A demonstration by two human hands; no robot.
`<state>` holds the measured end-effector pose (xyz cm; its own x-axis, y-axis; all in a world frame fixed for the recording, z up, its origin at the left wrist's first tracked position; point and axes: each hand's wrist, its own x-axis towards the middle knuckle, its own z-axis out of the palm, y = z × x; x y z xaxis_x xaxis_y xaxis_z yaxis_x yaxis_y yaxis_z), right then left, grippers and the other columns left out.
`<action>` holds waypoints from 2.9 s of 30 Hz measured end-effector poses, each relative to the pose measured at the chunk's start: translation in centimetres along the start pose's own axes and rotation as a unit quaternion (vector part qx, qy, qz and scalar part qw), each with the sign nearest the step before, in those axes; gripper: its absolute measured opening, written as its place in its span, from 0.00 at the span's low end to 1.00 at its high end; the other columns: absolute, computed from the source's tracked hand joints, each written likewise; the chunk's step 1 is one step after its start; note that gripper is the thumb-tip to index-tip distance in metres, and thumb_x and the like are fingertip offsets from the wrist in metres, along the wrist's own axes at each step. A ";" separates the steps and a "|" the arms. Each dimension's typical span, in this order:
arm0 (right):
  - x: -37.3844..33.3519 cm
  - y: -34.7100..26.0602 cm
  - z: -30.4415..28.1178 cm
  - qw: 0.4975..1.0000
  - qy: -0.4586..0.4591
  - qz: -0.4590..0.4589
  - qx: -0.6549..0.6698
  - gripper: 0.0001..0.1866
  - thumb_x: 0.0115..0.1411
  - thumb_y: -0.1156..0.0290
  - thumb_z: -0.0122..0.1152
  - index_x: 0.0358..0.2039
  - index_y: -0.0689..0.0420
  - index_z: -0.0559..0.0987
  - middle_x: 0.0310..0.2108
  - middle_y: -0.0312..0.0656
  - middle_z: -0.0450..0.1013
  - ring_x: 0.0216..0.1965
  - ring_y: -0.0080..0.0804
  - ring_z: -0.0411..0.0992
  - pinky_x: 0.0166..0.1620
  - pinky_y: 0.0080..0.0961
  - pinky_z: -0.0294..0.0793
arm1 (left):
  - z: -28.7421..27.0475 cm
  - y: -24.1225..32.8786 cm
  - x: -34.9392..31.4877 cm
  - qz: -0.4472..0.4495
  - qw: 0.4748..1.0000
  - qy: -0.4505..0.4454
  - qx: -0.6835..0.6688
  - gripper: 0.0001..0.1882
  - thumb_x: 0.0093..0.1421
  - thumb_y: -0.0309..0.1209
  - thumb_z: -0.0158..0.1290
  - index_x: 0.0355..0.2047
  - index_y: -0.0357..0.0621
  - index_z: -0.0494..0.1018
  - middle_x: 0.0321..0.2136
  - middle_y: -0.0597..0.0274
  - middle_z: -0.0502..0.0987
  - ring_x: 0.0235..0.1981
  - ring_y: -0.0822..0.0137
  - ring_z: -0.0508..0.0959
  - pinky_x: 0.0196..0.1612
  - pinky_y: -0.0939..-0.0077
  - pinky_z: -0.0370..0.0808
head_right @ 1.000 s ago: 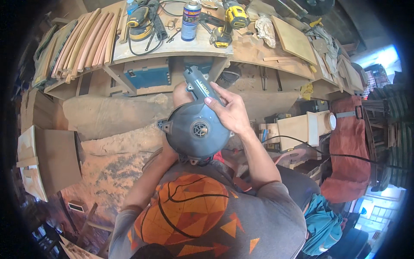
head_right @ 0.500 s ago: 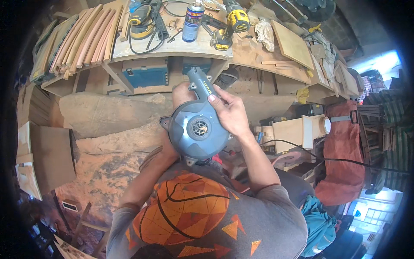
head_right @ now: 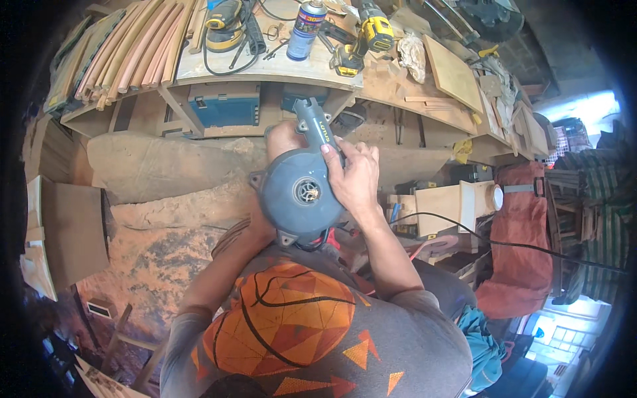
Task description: The person is disassembling a circular saw or similar power tool, specifically focusing on the impeller and housing components.
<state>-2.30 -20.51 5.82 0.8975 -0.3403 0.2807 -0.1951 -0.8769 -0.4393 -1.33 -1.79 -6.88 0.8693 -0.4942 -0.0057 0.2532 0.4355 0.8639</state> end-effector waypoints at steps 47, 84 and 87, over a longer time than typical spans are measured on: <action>0.7 3.8 1.3 0.775 -0.205 0.077 0.593 0.28 0.67 0.52 0.62 0.54 0.65 0.78 0.42 0.39 0.80 0.41 0.22 0.76 0.48 0.22 0.74 | -1.4 6.9 -3.7 0.015 0.965 0.000 0.262 0.26 0.62 0.42 0.64 0.53 0.37 0.72 0.40 0.57 0.77 0.42 0.64 0.77 0.49 0.70 0.73; -0.6 -0.7 -3.9 0.867 -0.214 0.024 0.450 0.21 0.60 0.66 0.70 0.51 0.62 0.79 0.41 0.41 0.78 0.37 0.26 0.78 0.42 0.25 0.76 | 4.8 12.4 3.0 0.019 0.925 -0.133 0.356 0.18 0.56 0.37 0.67 0.40 0.38 0.78 0.27 0.51 0.80 0.28 0.51 0.82 0.30 0.62 0.77; -1.3 -1.6 -3.7 0.878 -0.185 0.058 0.438 0.19 0.58 0.73 0.72 0.48 0.62 0.78 0.33 0.36 0.78 0.24 0.19 0.76 0.28 0.20 0.74 | 4.7 12.4 3.0 0.040 0.926 -0.142 0.347 0.17 0.56 0.36 0.67 0.40 0.38 0.77 0.28 0.51 0.81 0.29 0.50 0.83 0.32 0.62 0.78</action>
<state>-4.62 -19.89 9.31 0.9904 -0.1344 -0.0335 -0.0591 -0.1914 -0.9797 2.39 -1.38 6.18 0.7024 -0.7017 0.1189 -0.2261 -0.0615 0.9722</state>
